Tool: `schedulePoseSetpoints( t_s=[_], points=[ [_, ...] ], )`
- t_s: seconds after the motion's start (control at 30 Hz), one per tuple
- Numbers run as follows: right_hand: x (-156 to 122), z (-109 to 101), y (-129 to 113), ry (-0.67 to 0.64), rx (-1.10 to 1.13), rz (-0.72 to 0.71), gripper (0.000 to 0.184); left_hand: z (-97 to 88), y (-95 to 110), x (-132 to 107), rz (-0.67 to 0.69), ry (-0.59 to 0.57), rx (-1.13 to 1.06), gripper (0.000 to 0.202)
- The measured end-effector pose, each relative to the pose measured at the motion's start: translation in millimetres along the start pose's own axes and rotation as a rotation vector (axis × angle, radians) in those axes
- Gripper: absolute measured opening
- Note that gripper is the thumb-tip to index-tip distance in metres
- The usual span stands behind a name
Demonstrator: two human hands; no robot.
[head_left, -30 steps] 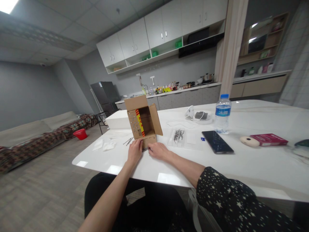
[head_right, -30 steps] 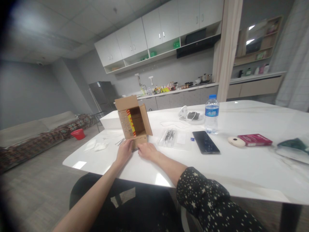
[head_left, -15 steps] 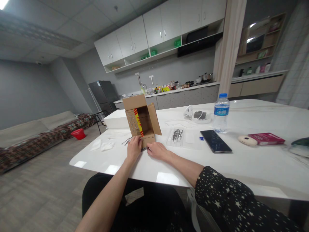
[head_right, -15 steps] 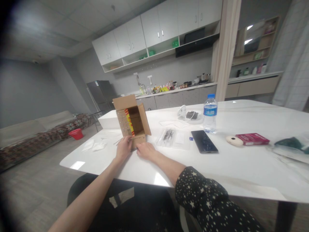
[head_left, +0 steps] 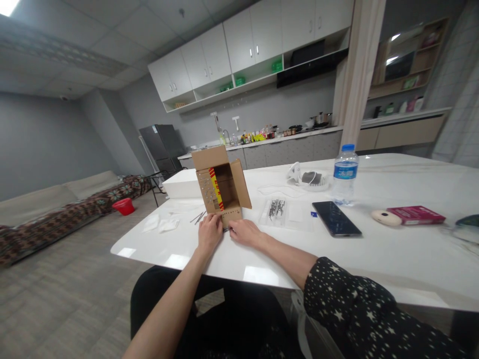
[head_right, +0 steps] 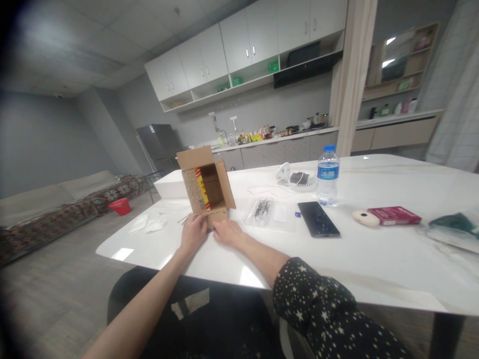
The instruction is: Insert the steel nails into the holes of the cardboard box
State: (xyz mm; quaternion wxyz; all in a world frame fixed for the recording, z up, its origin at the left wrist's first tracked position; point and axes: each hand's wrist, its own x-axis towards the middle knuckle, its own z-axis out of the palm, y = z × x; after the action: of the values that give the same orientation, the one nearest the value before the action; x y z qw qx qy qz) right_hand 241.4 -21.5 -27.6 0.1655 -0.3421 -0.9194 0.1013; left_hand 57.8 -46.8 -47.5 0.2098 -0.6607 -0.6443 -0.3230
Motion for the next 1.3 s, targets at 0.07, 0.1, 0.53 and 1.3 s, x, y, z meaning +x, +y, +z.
schedulePoseSetpoints(
  t_s=[0.07, 0.1, 0.53, 1.3],
  points=[
    [0, 0, 0, 0.004, 0.003, -0.003, 0.031, -2.2, 3, -2, -0.002, -0.012, 0.032, 0.025],
    [0, 0, 0, 0.005, 0.005, -0.004, 0.031, -3.5, 4, -3, -0.003, -0.018, 0.051, 0.026],
    [1, 1, 0, 0.002, 0.019, 0.01, 0.031, -20.9, 21, -7, 0.008, -0.113, 0.184, 0.03],
    [-1, -2, -1, 0.016, 0.035, -0.029, 0.032, -20.3, 14, -9, 0.104, -0.261, -0.137, 0.011]
  ],
)
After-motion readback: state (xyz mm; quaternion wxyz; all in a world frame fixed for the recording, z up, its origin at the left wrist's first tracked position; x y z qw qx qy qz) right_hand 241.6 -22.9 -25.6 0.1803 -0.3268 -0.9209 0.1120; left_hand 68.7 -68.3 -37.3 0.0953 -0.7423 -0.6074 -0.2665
